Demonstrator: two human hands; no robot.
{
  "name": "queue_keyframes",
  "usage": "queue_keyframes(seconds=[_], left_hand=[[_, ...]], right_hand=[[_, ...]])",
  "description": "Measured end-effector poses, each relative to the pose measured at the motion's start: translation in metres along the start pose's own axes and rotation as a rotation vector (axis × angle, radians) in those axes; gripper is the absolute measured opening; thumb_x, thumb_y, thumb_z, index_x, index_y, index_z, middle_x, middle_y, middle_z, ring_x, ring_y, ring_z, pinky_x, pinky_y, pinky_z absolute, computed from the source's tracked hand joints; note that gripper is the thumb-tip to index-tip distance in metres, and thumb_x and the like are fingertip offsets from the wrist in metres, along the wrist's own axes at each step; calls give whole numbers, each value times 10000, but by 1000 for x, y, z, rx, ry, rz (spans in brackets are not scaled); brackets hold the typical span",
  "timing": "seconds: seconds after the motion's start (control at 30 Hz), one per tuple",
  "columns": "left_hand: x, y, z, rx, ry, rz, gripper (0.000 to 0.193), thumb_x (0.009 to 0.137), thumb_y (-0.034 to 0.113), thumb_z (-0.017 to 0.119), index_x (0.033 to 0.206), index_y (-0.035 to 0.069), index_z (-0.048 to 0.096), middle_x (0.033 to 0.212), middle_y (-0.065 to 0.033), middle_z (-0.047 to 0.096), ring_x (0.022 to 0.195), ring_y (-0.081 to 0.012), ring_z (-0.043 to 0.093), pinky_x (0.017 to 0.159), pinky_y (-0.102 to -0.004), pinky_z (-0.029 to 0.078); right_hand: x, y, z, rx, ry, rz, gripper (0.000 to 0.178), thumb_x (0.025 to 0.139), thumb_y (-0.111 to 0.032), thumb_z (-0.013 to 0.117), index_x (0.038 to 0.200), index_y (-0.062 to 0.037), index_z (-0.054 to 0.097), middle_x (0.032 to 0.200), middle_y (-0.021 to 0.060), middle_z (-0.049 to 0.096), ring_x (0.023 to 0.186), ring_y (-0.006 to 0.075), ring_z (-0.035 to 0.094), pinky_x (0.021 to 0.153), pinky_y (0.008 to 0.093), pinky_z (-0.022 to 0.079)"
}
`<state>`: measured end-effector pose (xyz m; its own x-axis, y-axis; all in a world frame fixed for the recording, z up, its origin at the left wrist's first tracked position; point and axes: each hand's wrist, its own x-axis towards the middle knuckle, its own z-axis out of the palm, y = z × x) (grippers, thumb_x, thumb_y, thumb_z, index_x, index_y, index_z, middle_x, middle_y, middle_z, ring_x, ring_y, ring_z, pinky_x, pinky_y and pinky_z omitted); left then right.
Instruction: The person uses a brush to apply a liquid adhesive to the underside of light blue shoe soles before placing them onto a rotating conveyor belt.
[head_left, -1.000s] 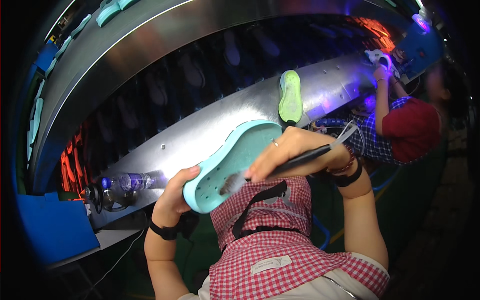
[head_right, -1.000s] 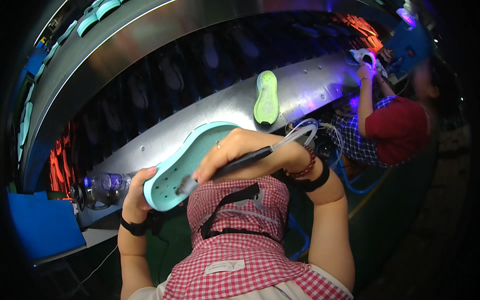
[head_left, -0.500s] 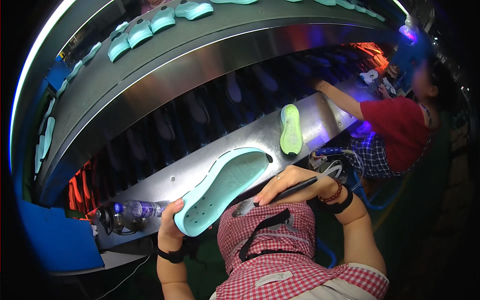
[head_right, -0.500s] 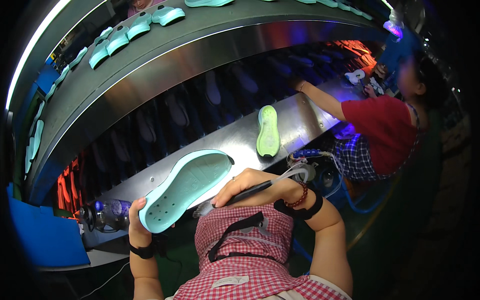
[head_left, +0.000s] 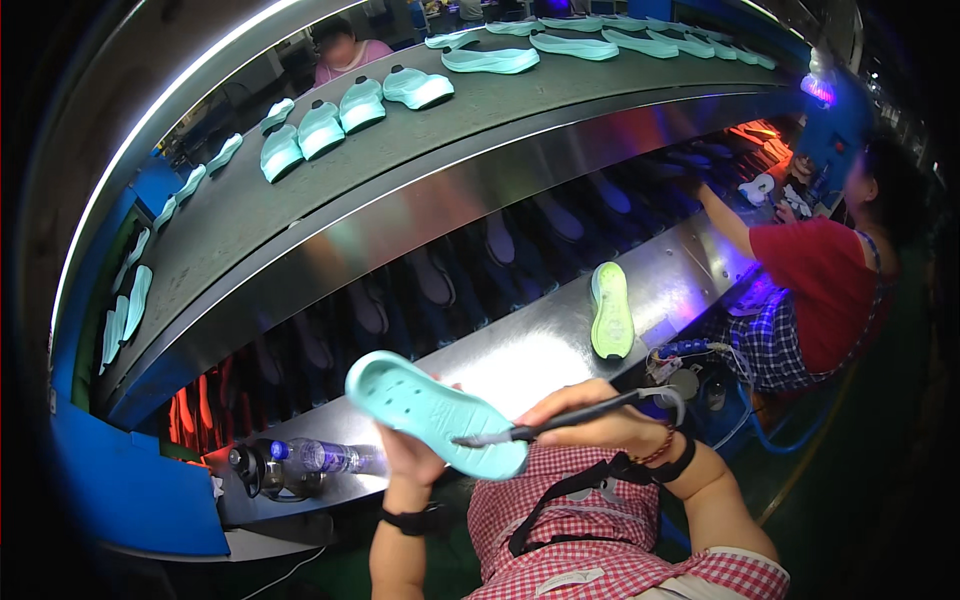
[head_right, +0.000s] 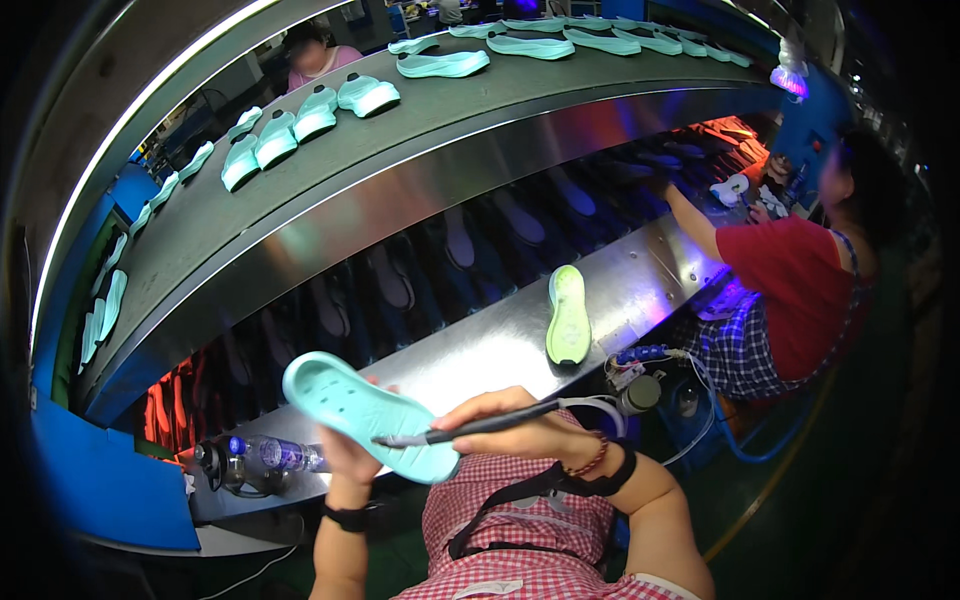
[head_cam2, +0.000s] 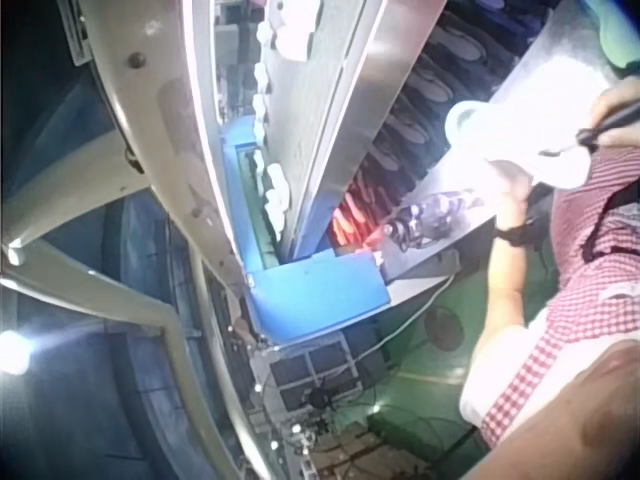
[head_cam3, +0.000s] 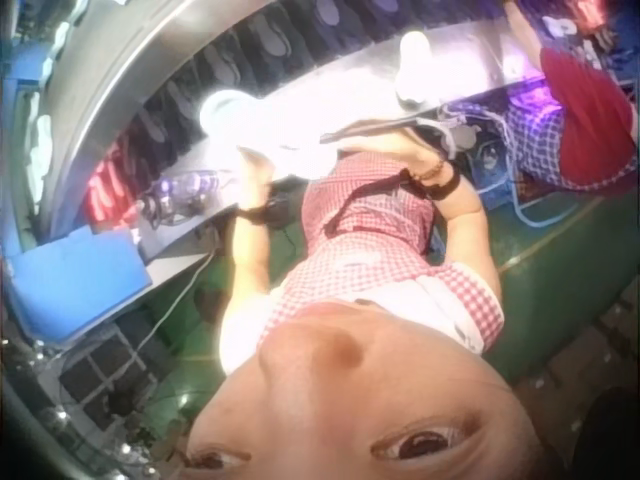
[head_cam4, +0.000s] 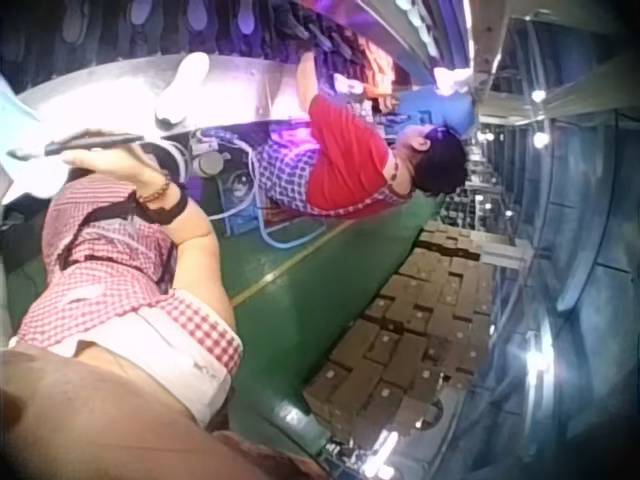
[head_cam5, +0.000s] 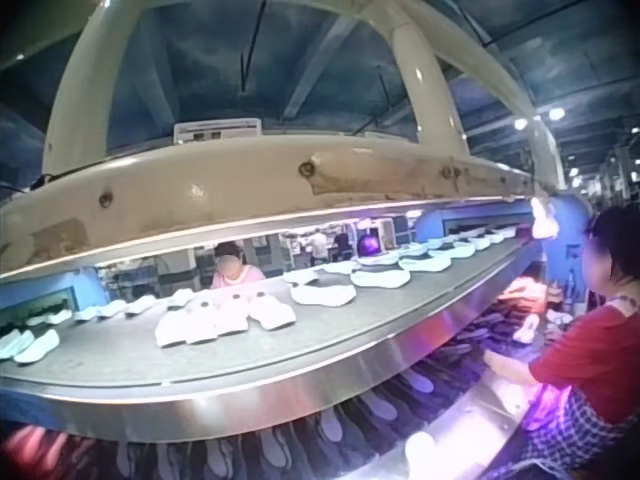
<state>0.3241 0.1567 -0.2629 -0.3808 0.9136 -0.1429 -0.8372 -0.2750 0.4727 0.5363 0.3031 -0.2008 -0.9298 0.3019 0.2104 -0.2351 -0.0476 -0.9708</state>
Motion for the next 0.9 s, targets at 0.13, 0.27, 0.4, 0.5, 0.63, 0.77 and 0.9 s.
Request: queue_keyframes(seconds=[0.13, 0.27, 0.4, 0.5, 0.63, 0.77, 0.9], left_hand=[[7, -39, 7, 100, 94, -39, 832, 806, 713, 207, 1261, 40, 385, 1155, -164, 501, 1012, -391, 512, 852, -545, 430], [9, -40, 10, 24, 27, -126, 847, 795, 726, 212, 1197, 10, 417, 1107, -201, 515, 998, -407, 515, 848, -529, 433], [14, -38, 34, 11, 69, -6, 849, 806, 715, 206, 1212, -3, 405, 1084, -201, 519, 1021, -386, 505, 916, -504, 391], [12, -34, 46, 39, -3, 46, 825, 821, 698, 189, 1178, -5, 433, 1063, -175, 532, 1006, -344, 513, 915, -463, 400], [10, -38, 44, 34, -17, 95, 787, 839, 676, 163, 1174, 19, 439, 1044, -166, 548, 975, -329, 527, 886, -454, 415], [12, -40, 36, 118, 98, 203, 768, 836, 682, 153, 1179, 59, 445, 1034, -153, 560, 952, -309, 540, 860, -448, 430], [15, -21, 25, 116, 14, 276, 767, 829, 691, 162, 1178, 73, 451, 1011, -129, 566, 943, -293, 545, 857, -455, 431]], right_hand=[[8, 32, 8, 129, 105, 196, 276, 770, 5, 642, 1043, 22, 604, 1004, 101, 628, 909, 136, 593, 801, 246, 485], [2, 40, 7, 262, 145, 247, 248, 763, 45, 630, 1009, 55, 604, 1012, 144, 625, 932, 163, 596, 840, 265, 480], [9, 34, 4, 208, 209, 211, 184, 761, 9, 645, 939, 54, 626, 932, 131, 650, 877, 150, 609, 803, 269, 489], [17, 25, 4, 152, 258, 152, 177, 756, -58, 661, 920, 9, 655, 835, 73, 657, 724, 77, 595, 653, 199, 488], [23, 28, 7, 89, 273, 126, 185, 752, -66, 663, 919, 13, 653, 810, 78, 655, 719, 83, 595, 633, 205, 480], [24, 27, 27, -592, 184, -413, 191, 678, -64, 660, 866, -36, 641, 732, 111, 626, 678, 252, 613, 605, 307, 483], [6, 22, 28, -708, 42, -445, 184, 655, -65, 650, 839, -68, 640, 698, 99, 626, 683, 238, 618, 634, 342, 490]])
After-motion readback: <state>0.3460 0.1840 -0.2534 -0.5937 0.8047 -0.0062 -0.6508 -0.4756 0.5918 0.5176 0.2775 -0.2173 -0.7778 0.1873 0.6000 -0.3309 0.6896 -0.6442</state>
